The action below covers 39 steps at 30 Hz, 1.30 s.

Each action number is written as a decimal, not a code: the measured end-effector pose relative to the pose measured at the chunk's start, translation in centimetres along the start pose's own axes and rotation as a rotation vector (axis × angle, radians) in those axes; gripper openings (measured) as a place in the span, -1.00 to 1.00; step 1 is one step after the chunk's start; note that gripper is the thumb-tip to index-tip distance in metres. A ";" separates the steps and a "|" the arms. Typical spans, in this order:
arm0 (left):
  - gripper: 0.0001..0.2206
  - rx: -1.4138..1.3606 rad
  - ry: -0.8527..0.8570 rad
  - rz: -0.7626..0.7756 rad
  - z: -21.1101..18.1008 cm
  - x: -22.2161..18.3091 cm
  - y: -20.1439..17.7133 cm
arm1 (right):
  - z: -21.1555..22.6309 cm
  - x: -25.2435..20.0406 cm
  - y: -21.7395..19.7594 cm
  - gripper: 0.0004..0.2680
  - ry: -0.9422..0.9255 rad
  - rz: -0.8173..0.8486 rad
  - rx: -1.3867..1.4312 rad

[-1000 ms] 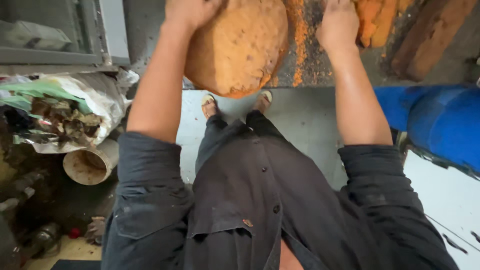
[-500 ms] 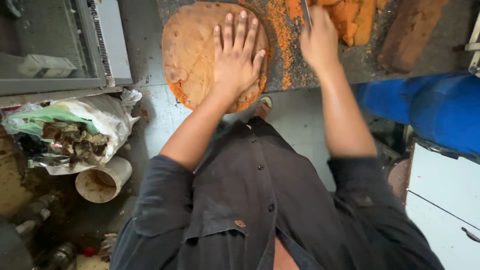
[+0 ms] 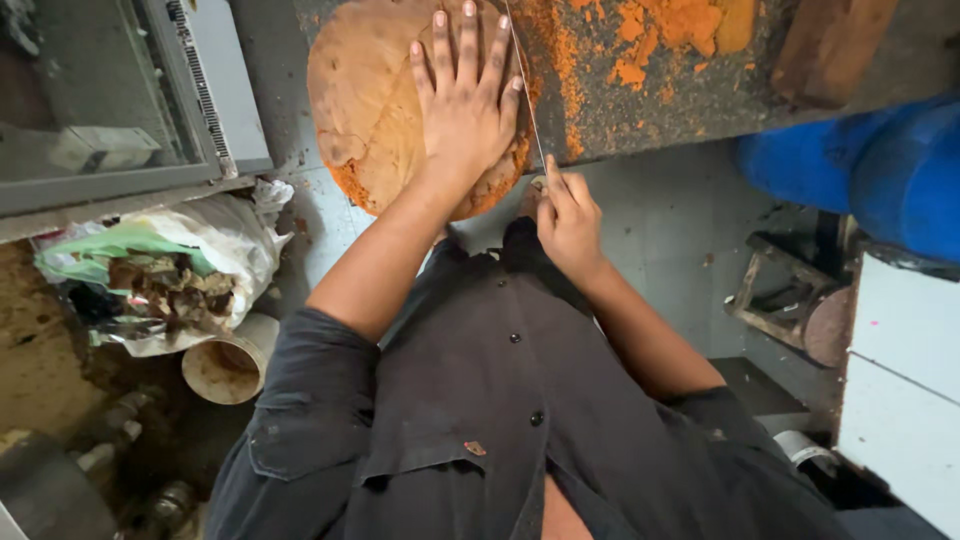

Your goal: The person slices a large block of tumeric with a knife, repeatedly shaving off pieces onto a work surface and turning the block over to slice different sides.

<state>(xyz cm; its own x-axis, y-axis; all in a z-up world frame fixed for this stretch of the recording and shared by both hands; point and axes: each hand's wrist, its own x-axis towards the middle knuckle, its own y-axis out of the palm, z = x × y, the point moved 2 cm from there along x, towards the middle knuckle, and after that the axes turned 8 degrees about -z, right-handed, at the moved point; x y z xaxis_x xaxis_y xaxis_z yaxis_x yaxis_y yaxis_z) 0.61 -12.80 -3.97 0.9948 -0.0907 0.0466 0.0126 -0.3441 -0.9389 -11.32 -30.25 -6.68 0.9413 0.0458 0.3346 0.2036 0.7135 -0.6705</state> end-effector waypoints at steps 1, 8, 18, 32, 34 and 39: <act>-0.43 0.002 0.000 -0.009 0.0 0.1 0.0 | 0.1 -0.2 -0.1 -0.61 0.004 0.007 -0.013; -0.45 0.003 -0.026 0.075 -0.1 -0.4 0.2 | -2.2 3.9 2.0 -0.62 -0.029 0.034 -0.048; -0.44 -0.012 -0.029 0.032 -0.3 0.1 -0.4 | -3.5 2.6 0.1 -0.68 -0.062 0.101 -0.005; -0.35 0.015 -0.137 -0.018 -1.5 1.2 0.3 | -3.5 4.3 -3.5 -0.66 -0.160 0.132 -0.018; -0.35 0.028 -0.157 0.010 -1.6 1.1 0.2 | -2.7 3.6 -4.5 -0.62 -0.182 0.093 -0.013; -0.36 0.020 -0.159 0.017 -1.6 0.9 0.3 | -4.1 8.7 -0.7 -0.65 -0.212 0.159 0.009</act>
<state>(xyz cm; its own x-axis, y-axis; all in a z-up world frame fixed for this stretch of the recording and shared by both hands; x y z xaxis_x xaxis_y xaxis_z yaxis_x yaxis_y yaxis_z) 1.36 -14.43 -3.63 0.9983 0.0535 -0.0229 -0.0043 -0.3245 -0.9459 -2.16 -33.21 -6.03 0.8835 0.3028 0.3575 0.0545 0.6915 -0.7203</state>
